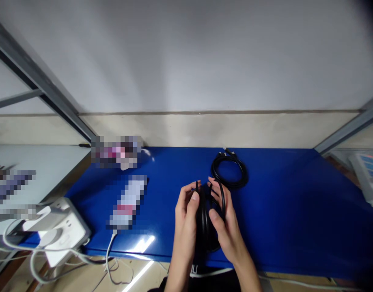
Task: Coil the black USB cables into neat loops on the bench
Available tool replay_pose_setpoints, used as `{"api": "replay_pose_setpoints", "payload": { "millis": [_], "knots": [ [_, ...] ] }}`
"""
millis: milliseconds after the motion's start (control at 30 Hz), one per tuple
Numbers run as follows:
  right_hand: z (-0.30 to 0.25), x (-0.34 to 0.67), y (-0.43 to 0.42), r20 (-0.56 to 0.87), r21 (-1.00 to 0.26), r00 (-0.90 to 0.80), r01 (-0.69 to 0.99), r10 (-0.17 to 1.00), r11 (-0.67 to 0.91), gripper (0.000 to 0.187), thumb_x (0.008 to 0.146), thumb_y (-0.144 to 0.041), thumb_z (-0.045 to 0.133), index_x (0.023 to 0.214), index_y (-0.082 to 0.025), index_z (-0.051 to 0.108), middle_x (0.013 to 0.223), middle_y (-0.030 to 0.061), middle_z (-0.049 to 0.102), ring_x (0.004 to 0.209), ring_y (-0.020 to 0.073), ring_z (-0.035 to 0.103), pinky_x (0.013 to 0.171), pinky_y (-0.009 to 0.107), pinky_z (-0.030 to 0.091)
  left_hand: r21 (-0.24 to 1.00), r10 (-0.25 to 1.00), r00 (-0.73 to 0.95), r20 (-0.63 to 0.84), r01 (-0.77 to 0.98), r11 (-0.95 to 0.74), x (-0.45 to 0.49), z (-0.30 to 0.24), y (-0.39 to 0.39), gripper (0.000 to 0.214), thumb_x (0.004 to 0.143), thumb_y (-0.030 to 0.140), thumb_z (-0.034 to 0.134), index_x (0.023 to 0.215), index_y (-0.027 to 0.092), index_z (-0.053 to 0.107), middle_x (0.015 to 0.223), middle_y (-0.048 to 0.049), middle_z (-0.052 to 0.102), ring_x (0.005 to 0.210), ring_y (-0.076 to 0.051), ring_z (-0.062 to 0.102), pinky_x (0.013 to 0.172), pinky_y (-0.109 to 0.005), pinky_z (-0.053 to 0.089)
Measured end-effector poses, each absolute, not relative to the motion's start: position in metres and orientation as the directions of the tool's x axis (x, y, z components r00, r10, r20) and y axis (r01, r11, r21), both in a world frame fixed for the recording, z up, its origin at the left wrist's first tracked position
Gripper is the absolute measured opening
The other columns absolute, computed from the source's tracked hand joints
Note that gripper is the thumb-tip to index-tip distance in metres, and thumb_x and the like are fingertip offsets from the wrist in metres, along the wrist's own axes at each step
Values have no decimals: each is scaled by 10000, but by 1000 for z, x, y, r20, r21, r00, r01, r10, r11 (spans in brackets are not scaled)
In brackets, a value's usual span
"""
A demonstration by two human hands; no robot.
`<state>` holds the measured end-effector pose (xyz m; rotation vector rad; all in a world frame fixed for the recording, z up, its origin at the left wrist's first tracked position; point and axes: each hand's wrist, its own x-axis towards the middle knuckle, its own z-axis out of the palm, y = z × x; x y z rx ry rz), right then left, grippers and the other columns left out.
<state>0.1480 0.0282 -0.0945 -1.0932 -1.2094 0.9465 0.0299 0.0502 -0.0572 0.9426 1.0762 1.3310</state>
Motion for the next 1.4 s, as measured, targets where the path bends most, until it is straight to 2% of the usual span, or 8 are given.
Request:
{"api": "replay_pose_setpoints", "payload": {
  "millis": [167,400,600,733,933,1067,1267,1400],
  "knots": [
    [-97,149,29,240,-969,158,-20,958,246,605,1089,-532,559,1643,-327,432,1743,85,421,1608,333,403,1327,579,325,968,995,-83,-54,-251,31,30,-56,48,435,1014,579,670,1233,210,741,1351,-114,755,1293,-325,690,1142,-430,480],
    [-104,151,31,260,-961,178,-53,949,273,591,1120,-624,382,1622,-328,480,1720,79,461,1585,342,437,1316,597,330,975,995,-92,-49,-223,28,29,-55,49,421,1017,575,666,1217,215,751,1336,-115,764,1305,-324,688,1159,-426,471],
    [-101,148,30,273,-946,231,-110,934,304,528,1132,-584,383,1576,-345,540,1688,64,504,1564,338,468,1300,594,350,983,987,-153,55,-164,-81,25,-56,48,374,1021,536,673,1218,234,769,1400,-110,735,1357,-317,649,1185,-423,464],
    [-98,149,30,262,-941,245,-149,933,304,512,1117,-588,432,1541,-340,579,1664,77,535,1539,348,500,1284,606,359,976,987,-159,21,-213,-55,22,-51,47,387,1004,554,680,1186,225,773,1403,-121,735,1350,-341,652,1200,-478,454],
    [-66,175,28,246,-862,496,-282,833,422,546,1110,-603,334,1339,-294,722,1495,112,685,1409,396,629,1222,695,366,933,918,-386,87,-291,-211,-7,-24,42,341,980,563,679,1109,263,776,1432,-85,731,1338,-343,668,1171,-502,480],
    [-57,210,29,213,-860,646,-231,733,454,526,1070,-625,410,1214,-275,776,1419,116,725,1360,418,661,1206,708,357,919,826,-550,122,-251,-302,-36,-21,48,246,983,499,694,1046,270,759,1332,-44,768,1317,-310,688,1170,-464,480],
    [-79,244,33,192,-883,750,-149,633,445,469,1043,-624,460,1151,-295,775,1349,71,741,1335,379,668,1199,655,371,931,795,-605,46,-262,-253,-58,-41,61,285,963,479,723,1104,231,721,1316,-93,774,1247,-307,724,1092,-440,506],
    [-83,248,32,170,-886,759,-160,628,434,491,1048,-629,442,1138,-283,779,1333,77,742,1325,371,670,1194,643,376,941,813,-582,26,-260,-216,-56,-45,62,326,948,486,749,1144,231,691,1320,-101,773,1241,-308,730,1029,-402,523]
  ]
}}
